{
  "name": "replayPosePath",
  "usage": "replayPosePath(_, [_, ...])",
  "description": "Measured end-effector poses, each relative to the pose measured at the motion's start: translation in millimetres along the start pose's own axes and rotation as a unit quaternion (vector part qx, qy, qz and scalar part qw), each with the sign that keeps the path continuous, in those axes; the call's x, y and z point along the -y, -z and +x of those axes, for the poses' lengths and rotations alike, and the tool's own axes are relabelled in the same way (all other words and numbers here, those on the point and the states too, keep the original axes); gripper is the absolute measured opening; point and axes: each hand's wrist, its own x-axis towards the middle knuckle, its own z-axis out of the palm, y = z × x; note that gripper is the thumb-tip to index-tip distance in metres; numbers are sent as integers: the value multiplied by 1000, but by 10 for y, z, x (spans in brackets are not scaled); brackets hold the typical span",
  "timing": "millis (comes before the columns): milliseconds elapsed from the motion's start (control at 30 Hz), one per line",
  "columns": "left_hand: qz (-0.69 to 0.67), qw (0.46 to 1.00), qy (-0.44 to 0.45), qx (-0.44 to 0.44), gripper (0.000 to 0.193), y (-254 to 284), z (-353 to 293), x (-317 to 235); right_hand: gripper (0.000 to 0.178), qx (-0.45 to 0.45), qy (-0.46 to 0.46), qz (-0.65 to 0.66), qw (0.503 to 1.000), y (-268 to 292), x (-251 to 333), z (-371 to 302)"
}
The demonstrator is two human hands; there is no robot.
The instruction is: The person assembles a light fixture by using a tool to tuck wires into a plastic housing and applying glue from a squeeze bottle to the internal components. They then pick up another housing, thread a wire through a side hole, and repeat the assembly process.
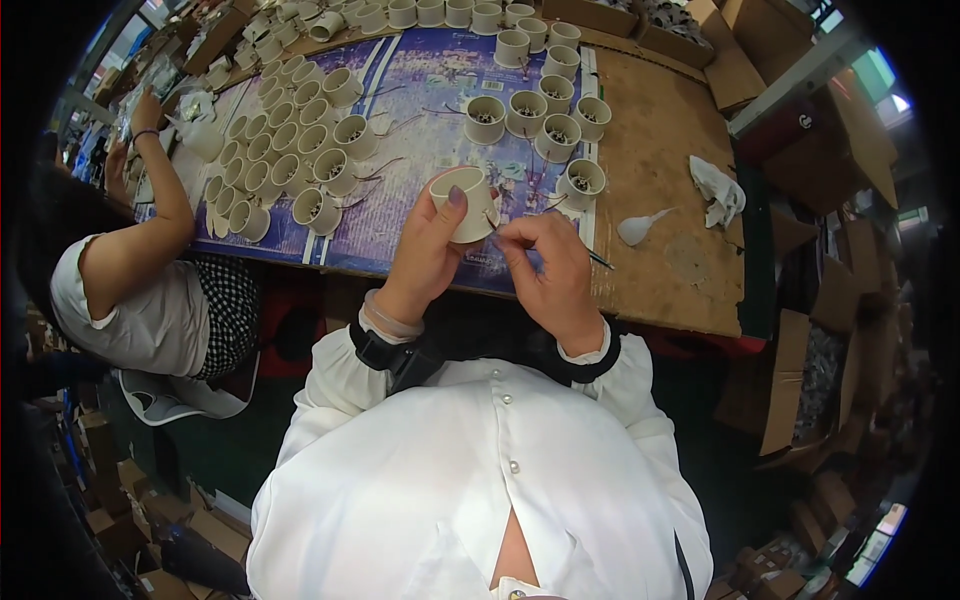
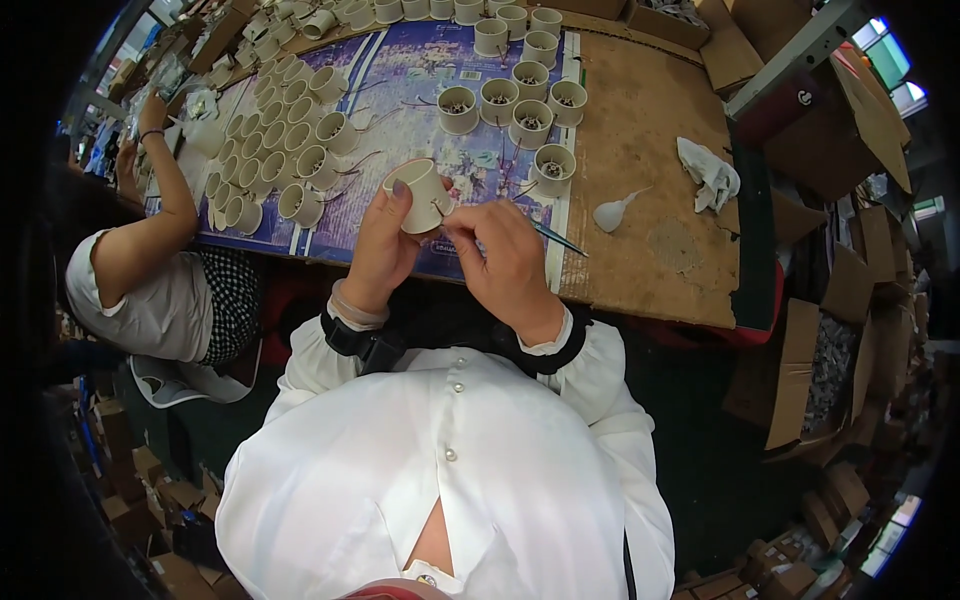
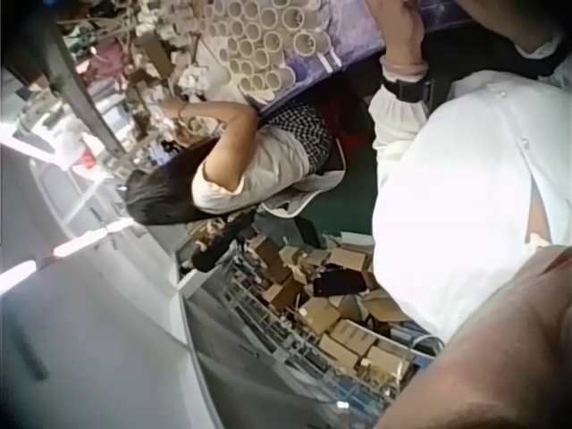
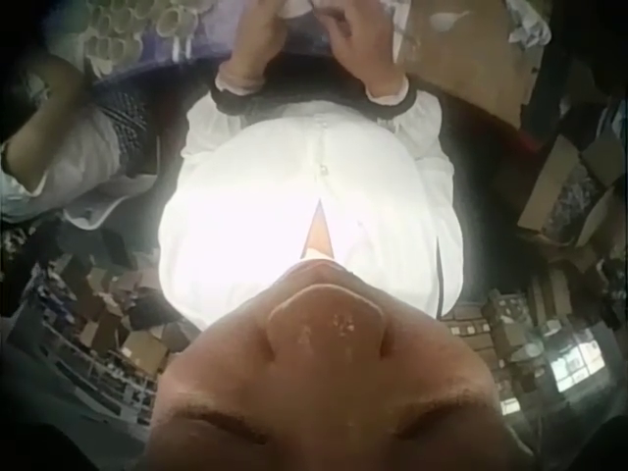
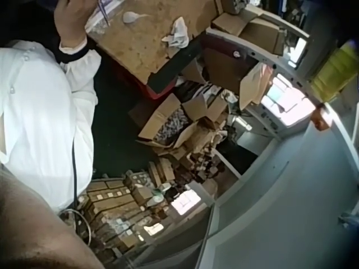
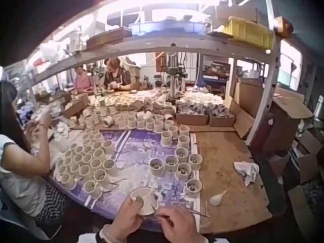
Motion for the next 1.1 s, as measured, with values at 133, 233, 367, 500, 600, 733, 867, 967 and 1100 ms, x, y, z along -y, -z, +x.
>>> replayPosePath(133, [-19, 1000, 2, 11, 49, 45, 29, 31, 15, -10, 41, -24, 999, -3, -1, 16])
replayPosePath(233, [-7, 1000, 1, 12, 48, 34, 43, -6, 16, -19, 59, -38, 997, -18, -53, -4])
replayPosePath(367, [19, 1000, -3, -4, 47, 55, 42, -53, 19, -13, 108, -58, 992, -38, -84, 42])
replayPosePath(500, [27, 999, -3, -22, 46, 153, -15, 10, 19, 28, 96, -97, 990, -36, 1, 49])
replayPosePath(600, [100, 993, -44, -46, 55, 177, -3, 103, 15, 52, 73, -104, 991, -57, -42, -33])
replayPosePath(733, [220, 966, -125, -45, 55, 138, -11, 70, 10, 63, 34, -84, 994, -42, -28, -120])
replayPosePath(867, [198, 969, -131, -66, 57, 142, -94, 50, 10, 74, -51, -7, 996, -108, 12, -207])
replayPosePath(967, [225, 959, -147, -91, 55, 131, -95, 54, 11, 68, -50, -9, 996, -185, -34, -249])
replayPosePath(1100, [245, 951, -162, -96, 53, 116, -75, 79, 10, 93, -46, -43, 994, -117, -6, -233])
